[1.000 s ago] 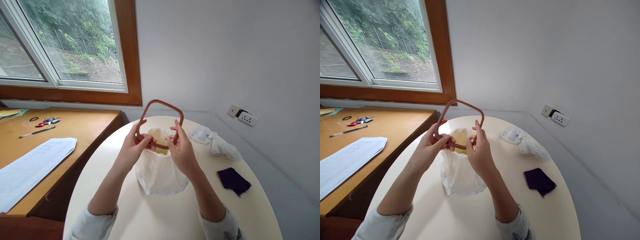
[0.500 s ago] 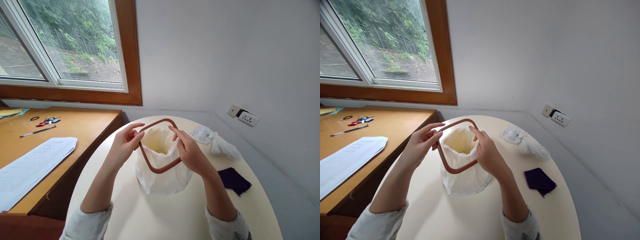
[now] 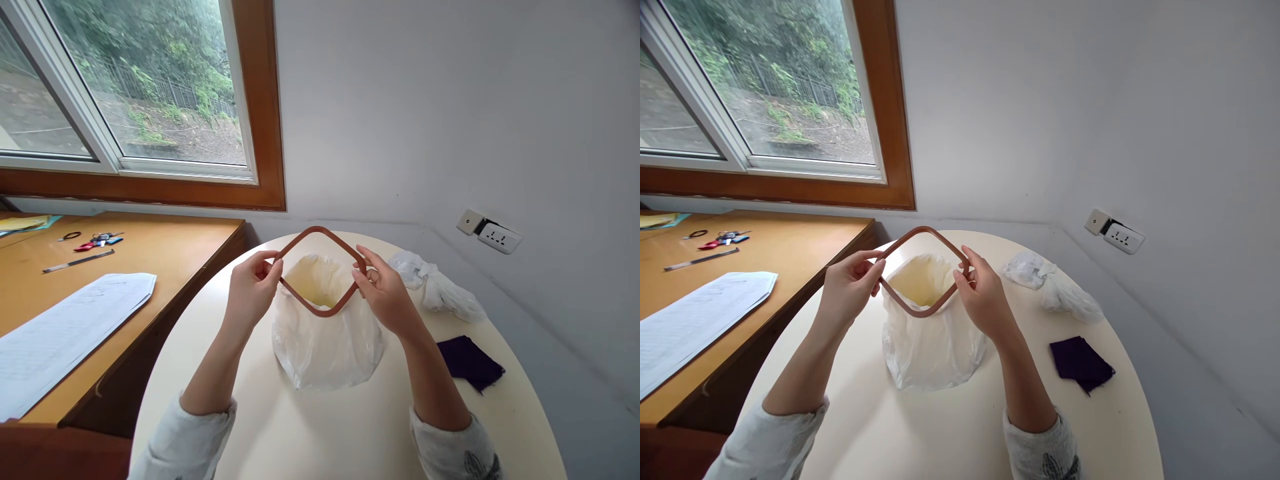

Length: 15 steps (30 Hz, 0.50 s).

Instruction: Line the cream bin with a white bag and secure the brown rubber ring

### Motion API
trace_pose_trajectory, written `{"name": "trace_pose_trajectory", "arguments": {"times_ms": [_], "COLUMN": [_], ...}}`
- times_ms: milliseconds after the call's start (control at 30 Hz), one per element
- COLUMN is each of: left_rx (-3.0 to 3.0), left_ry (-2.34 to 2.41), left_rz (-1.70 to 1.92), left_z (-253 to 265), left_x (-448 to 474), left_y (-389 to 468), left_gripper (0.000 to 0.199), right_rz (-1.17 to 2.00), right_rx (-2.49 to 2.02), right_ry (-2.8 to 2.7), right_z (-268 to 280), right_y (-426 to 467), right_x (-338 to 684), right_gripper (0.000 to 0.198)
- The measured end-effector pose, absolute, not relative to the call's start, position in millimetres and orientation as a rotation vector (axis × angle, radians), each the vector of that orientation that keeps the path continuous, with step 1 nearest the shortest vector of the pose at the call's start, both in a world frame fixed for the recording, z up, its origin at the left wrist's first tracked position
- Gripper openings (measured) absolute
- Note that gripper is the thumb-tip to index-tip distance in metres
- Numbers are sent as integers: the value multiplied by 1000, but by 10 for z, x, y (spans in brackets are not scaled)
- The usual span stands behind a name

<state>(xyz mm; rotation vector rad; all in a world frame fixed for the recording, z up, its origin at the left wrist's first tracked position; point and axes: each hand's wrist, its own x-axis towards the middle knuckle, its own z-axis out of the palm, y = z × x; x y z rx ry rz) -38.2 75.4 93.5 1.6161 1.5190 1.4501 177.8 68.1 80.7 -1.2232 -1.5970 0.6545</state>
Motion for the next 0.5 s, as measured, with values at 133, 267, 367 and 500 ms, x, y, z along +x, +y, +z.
{"name": "trace_pose_trajectory", "arguments": {"times_ms": [133, 267, 367, 500], "left_rx": [1703, 1809, 1885, 1937], "left_ry": [1562, 1665, 1764, 1867], "left_rz": [1332, 1291, 1257, 1233], "left_z": [921, 902, 886, 869], "left_x": [-353, -329, -316, -309], "left_y": [739, 732, 737, 750], "left_gripper": [30, 30, 29, 24], "right_rz": [392, 300, 320, 356], "right_rx": [-1343, -1310, -1303, -1302], "right_ry": [-1618, -1595, -1591, -1603], "right_z": [735, 676, 647, 619], "right_y": [752, 798, 816, 835], "right_x": [1758, 1742, 1740, 1735], "right_gripper": [47, 41, 41, 41]}}
